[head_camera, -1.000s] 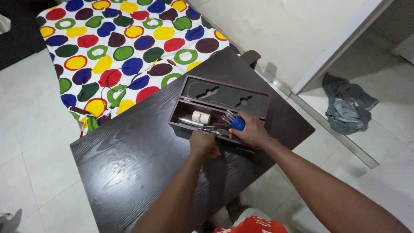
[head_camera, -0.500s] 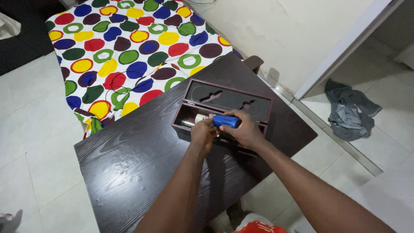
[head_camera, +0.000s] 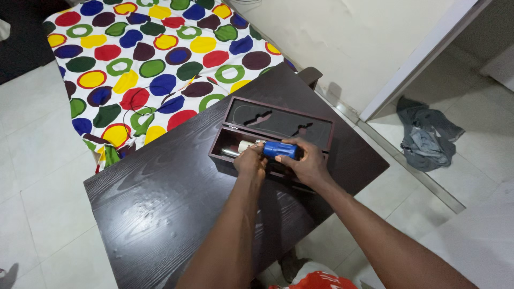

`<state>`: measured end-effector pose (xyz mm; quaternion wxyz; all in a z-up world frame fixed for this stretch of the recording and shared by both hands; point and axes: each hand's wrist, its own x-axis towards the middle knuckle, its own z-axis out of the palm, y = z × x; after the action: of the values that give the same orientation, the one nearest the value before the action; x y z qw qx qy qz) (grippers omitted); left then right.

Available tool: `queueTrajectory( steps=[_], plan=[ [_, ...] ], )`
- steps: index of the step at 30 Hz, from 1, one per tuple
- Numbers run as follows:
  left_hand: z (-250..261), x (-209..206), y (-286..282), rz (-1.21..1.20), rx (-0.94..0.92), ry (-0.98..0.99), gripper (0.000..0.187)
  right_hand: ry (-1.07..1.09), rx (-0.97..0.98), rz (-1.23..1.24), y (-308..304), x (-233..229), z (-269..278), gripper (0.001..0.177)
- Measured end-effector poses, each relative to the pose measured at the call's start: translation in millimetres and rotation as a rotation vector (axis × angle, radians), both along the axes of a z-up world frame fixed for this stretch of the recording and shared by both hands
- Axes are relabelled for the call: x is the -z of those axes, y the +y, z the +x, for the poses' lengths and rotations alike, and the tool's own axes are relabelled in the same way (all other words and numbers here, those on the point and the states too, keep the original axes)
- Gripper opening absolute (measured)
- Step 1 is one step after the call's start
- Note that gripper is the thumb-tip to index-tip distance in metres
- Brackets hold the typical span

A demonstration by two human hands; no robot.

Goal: The person opens a wooden tool case on a small dark table and removes its contents one at a time, placing a blue bottle, a white cup, pliers, screwdrivers, a wrench and other hand tools onto the tabletop. The clip ends with the tools laid out on the table and the case still open.

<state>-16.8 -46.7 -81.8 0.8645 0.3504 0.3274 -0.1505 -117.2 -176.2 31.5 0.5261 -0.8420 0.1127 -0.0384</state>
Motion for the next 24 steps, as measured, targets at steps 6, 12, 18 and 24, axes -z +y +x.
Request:
queueTrajectory(
  steps=[6,12,18,24],
  plan=[
    [0,-24,-4,0.162,-0.019,0.176,0.025,0.214,0.063,-0.014,0,-4,0,0.05],
    [7,-18,-6,-0.031,0.07,0.013,0.018,0.096,0.121,0.136,4,-6,-2,0.051],
    [13,2,6,-0.302,0.208,-0.022,0.021,-0.119,-0.036,-0.254,-1,-20,1,0.047],
    [22,2,17,-0.2,0.181,-0.018,0.024,-0.191,-0.043,-0.18,3,-19,9,0.048]
  ],
)
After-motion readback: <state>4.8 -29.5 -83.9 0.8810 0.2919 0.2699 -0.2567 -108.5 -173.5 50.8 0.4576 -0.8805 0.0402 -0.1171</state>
